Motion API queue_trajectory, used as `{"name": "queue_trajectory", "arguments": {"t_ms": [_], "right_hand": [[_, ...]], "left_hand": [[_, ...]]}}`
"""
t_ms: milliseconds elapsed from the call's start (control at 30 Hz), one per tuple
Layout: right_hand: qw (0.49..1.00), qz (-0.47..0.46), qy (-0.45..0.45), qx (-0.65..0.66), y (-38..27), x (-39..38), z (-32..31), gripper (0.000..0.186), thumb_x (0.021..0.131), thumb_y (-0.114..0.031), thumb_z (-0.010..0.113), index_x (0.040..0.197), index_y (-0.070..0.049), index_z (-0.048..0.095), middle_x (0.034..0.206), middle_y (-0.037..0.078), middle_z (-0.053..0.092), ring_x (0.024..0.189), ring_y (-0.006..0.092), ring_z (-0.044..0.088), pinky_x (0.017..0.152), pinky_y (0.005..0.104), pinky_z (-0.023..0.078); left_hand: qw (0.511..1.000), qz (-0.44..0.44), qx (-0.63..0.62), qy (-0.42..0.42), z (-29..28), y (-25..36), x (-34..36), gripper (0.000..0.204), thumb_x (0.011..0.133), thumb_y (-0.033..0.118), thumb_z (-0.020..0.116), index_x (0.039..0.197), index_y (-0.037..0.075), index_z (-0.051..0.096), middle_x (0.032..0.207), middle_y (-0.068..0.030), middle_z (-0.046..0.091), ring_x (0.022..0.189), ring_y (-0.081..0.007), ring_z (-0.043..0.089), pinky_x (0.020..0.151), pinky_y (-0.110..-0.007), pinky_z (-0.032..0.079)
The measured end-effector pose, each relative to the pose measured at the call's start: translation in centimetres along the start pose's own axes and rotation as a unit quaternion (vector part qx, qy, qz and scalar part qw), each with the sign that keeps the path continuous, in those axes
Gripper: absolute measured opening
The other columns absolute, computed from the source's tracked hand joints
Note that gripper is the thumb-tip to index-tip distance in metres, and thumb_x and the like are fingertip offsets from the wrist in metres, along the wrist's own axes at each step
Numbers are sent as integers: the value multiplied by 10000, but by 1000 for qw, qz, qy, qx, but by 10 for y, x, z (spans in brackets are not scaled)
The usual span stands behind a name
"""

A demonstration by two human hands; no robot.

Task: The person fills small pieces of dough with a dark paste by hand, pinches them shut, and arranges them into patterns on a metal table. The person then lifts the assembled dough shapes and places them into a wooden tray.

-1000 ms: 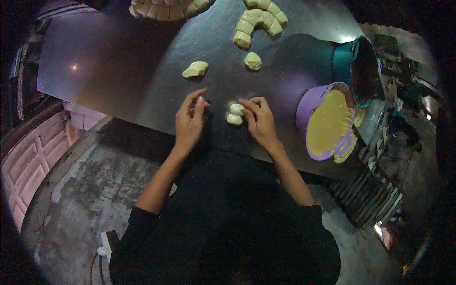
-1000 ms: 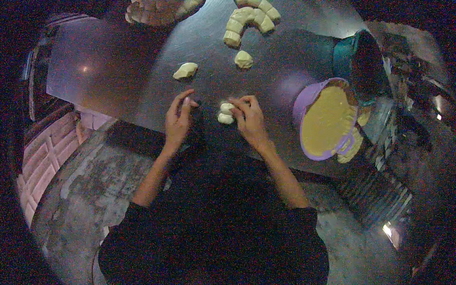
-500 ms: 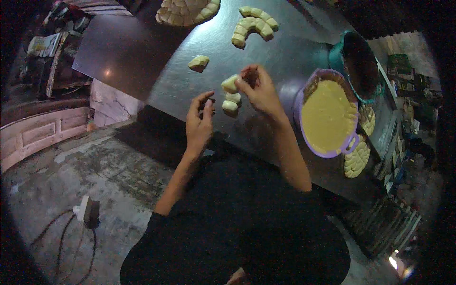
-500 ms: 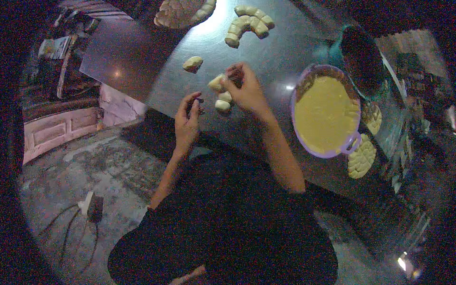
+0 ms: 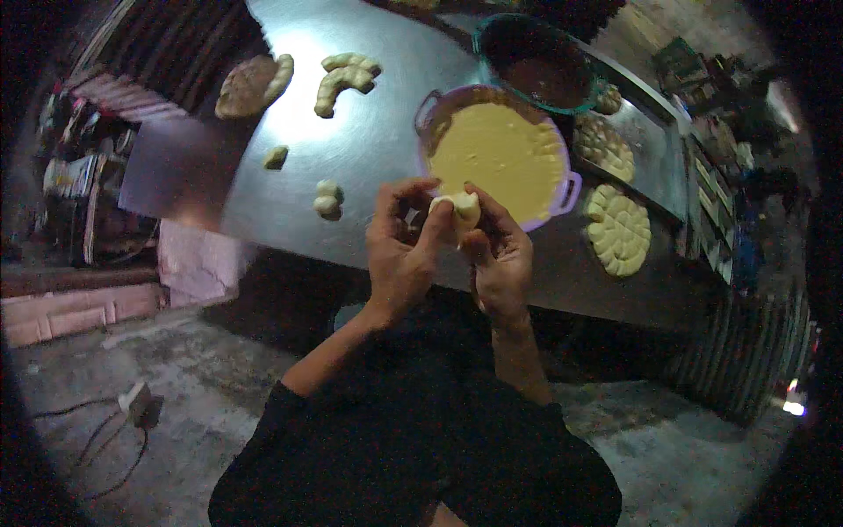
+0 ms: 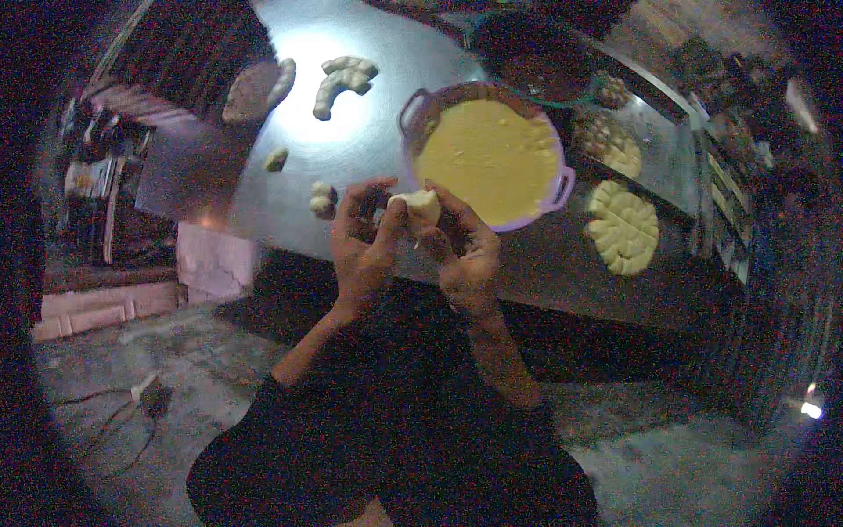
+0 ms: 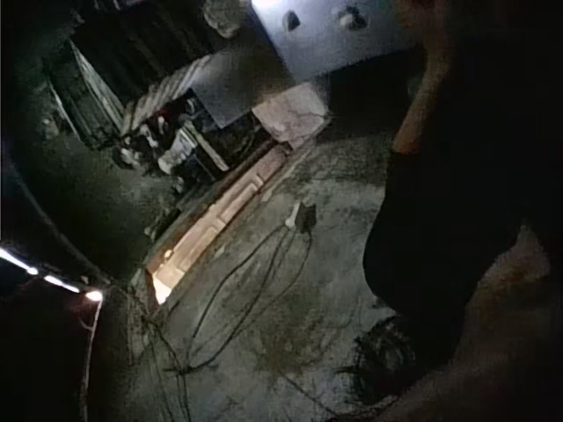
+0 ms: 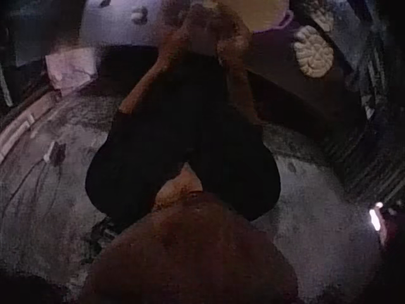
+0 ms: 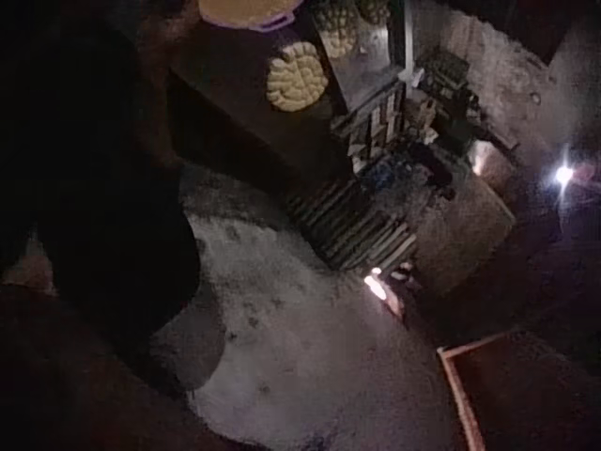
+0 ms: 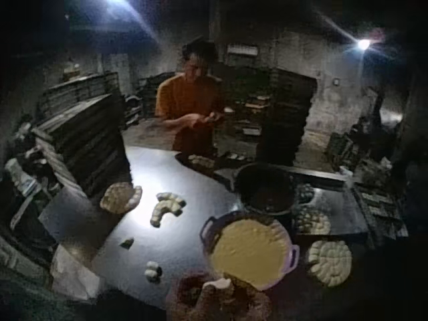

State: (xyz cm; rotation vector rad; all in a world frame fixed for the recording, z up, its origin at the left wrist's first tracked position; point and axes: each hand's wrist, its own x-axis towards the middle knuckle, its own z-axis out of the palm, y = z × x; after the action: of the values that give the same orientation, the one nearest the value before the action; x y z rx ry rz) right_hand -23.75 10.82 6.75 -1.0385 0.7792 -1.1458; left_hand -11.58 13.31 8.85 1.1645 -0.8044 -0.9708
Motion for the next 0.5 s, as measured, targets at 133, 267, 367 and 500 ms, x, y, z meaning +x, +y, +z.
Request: {"name": "queue_trajectory", "arguments": {"t_ms": [133,267,367,500], "right_hand": [[991,-125,24,36,-8,7,-27,291,866,-126,714,1125,-20,631,1068,97,673,1001,192,634,911,333,522],[992,-50,12,111,-30,16,-25,379,813,-128,769,1130,-26,587,1051,103,669,990,204,644,890,355,542],[992,27,6,121,-40,32,-12,626,723,-231,854,1209,-39,509,990,70,649,935,181,643,838,328,550],[991,5,-24,134,-44,58,23,785,725,-228,856,1341,-21,416,914,15,609,846,133,606,768,270,510]], "left_hand": [[978,106,97,-149,11,6,5,268,961,183,589,1169,16,571,984,-113,577,907,-156,583,794,-288,481],[937,313,89,-130,18,2,36,438,944,414,571,1067,-2,624,1037,-154,589,961,-266,607,842,-370,484],[843,492,40,-215,28,8,70,647,843,604,576,1032,-13,629,1032,-178,636,931,-314,633,850,-433,502],[839,453,-218,-209,36,-24,96,608,792,585,642,995,15,582,914,-193,647,859,-286,653,761,-397,542]]}}
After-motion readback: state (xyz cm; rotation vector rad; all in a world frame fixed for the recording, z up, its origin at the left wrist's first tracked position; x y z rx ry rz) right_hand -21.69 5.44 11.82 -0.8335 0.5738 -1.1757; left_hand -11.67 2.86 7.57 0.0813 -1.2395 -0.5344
